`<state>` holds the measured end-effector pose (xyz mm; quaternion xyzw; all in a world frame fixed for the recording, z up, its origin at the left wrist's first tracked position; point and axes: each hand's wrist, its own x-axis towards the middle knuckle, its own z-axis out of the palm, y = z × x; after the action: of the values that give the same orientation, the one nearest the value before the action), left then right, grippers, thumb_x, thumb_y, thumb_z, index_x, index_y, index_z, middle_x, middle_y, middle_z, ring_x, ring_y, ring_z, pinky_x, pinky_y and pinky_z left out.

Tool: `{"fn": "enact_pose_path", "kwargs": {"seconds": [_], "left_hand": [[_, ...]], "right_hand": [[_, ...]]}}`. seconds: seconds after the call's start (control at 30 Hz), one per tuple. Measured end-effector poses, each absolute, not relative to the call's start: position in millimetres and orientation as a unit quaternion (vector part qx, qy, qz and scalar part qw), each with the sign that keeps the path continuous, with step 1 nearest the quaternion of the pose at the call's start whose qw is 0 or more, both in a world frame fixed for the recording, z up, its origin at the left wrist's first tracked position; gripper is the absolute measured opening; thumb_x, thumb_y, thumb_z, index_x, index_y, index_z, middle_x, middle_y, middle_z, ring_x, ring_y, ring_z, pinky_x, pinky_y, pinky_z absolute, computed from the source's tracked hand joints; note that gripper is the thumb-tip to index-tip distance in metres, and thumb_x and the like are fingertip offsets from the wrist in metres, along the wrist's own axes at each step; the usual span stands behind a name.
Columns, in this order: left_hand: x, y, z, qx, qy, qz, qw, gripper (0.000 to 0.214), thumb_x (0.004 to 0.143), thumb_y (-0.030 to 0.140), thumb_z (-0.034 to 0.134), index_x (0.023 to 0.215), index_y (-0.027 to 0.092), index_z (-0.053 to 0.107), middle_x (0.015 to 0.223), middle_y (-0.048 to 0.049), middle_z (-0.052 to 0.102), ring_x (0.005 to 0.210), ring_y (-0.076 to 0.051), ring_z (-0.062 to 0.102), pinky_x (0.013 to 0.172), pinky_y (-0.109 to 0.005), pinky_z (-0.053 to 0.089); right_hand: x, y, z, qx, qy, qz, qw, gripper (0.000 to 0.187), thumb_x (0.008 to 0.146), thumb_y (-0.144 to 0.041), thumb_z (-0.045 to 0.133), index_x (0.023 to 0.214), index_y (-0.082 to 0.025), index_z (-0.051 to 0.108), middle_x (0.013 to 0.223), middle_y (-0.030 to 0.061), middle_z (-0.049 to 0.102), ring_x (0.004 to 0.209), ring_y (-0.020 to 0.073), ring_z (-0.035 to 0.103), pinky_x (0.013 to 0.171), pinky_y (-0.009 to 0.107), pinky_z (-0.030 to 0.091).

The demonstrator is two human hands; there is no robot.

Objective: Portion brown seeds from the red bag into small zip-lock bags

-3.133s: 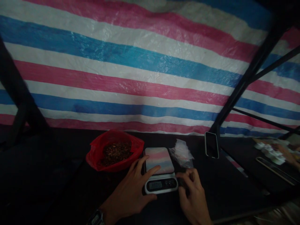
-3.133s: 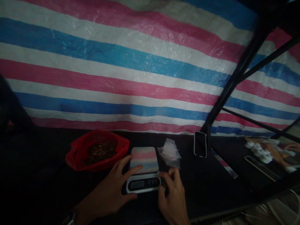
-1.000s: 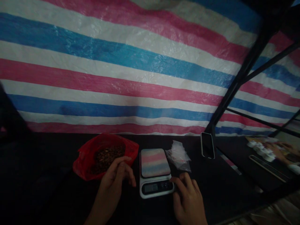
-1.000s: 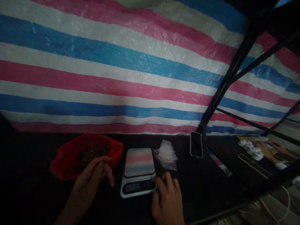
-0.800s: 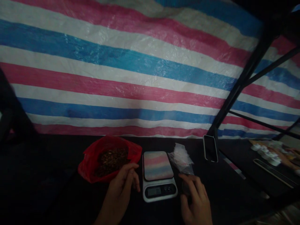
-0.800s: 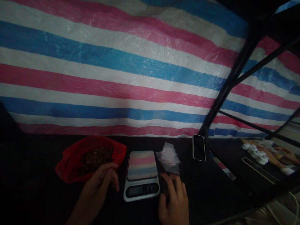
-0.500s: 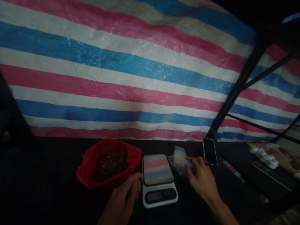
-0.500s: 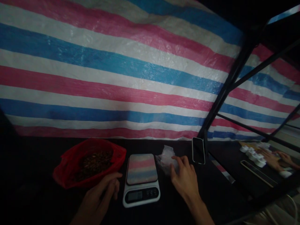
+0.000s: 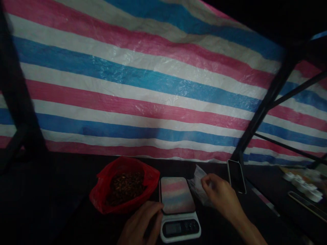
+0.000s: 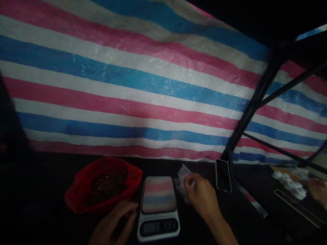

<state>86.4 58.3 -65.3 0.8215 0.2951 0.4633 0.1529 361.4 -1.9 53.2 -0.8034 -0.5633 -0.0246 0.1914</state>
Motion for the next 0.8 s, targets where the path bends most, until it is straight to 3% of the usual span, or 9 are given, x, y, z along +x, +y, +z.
{"fn": "enact_pose_path", "kwargs": {"seconds": [0.03,0.1,0.17,0.2,0.33,0.43,0.57,0.7,0.8], "left_hand": [[90,59,-65,0.825,0.28,0.475,0.122,0.034,0.1,0.04,0.065,0.133,0.032,0.07,0.128,-0.005,0.081,0.115,-0.021,0.079,0.102,-0.025,0.06],[101,59,-60,0.826,0.267,0.489,0.086,0.069,0.089,0.044,0.08,0.151,0.03,0.056,0.148,-0.0117,0.07,0.133,-0.029,0.069,0.109,-0.036,0.058],[112,59,-51,0.803,0.275,0.517,0.111,0.096,0.08,0.047,0.086,0.162,0.025,0.04,0.159,-0.0178,0.059,0.142,-0.035,0.06,0.111,-0.045,0.057],[116,59,-45,0.809,0.286,0.492,0.145,0.097,0.083,0.043,0.085,0.164,0.025,0.034,0.163,-0.0179,0.054,0.147,-0.035,0.055,0.115,-0.048,0.053],[114,69,-23,0.762,0.346,0.488,0.248,0.059,0.093,0.029,0.068,0.15,0.027,0.053,0.152,-0.0136,0.066,0.14,-0.031,0.063,0.115,-0.053,0.054],[100,85,0,0.753,0.344,0.489,0.275,0.046,0.094,0.024,0.063,0.14,0.03,0.064,0.141,-0.0082,0.073,0.134,-0.028,0.067,0.117,-0.052,0.051],[74,109,36,0.698,0.372,0.497,0.357,0.043,0.096,0.035,0.064,0.138,0.028,0.066,0.137,-0.0063,0.076,0.123,-0.026,0.073,0.107,-0.04,0.058],[35,127,56,0.653,0.394,0.495,0.416,0.047,0.094,0.048,0.065,0.133,0.023,0.07,0.119,-0.006,0.082,0.106,-0.027,0.079,0.094,-0.037,0.063],[8,130,57,0.667,0.39,0.426,0.471,0.042,0.091,0.052,0.071,0.126,0.029,0.076,0.114,-0.0024,0.084,0.102,-0.028,0.08,0.09,-0.036,0.065]], "right_hand": [[346,-6,55,-0.787,-0.578,0.003,0.218,0.028,0.102,-0.031,0.049,0.087,-0.023,0.071,0.085,0.002,0.075,0.074,0.0185,0.07,0.069,0.027,0.049],[312,-10,59,-0.709,-0.613,0.132,0.323,0.026,0.096,-0.036,0.055,0.077,-0.023,0.068,0.075,0.0004,0.07,0.07,0.0175,0.065,0.065,0.026,0.047],[280,-8,64,-0.657,-0.619,0.233,0.362,0.022,0.088,-0.038,0.059,0.073,-0.023,0.066,0.065,-0.0019,0.063,0.06,0.0156,0.057,0.056,0.025,0.042],[267,-5,67,-0.639,-0.617,0.263,0.377,0.019,0.084,-0.036,0.061,0.071,-0.023,0.065,0.064,-0.0025,0.061,0.059,0.0148,0.055,0.055,0.025,0.04],[244,16,82,-0.614,-0.592,0.268,0.448,0.021,0.081,-0.039,0.059,0.067,-0.024,0.057,0.064,-0.0028,0.058,0.062,0.0147,0.054,0.058,0.026,0.041],[249,37,92,-0.613,-0.598,0.272,0.439,0.025,0.084,-0.044,0.059,0.07,-0.024,0.056,0.067,-0.0015,0.059,0.066,0.0161,0.056,0.06,0.027,0.043],[254,67,105,-0.559,-0.632,0.265,0.466,0.025,0.099,-0.049,0.051,0.101,-0.024,0.054,0.093,0.0005,0.064,0.085,0.0177,0.062,0.077,0.028,0.05],[246,89,111,-0.537,-0.708,0.302,0.344,0.016,0.108,-0.036,0.042,0.12,-0.026,0.045,0.111,0.0021,0.063,0.094,0.0166,0.063,0.087,0.031,0.051],[235,100,103,-0.532,-0.739,0.34,0.235,0.023,0.102,-0.024,0.053,0.125,-0.023,0.048,0.113,0.004,0.067,0.093,0.0172,0.066,0.082,0.03,0.05]]}}
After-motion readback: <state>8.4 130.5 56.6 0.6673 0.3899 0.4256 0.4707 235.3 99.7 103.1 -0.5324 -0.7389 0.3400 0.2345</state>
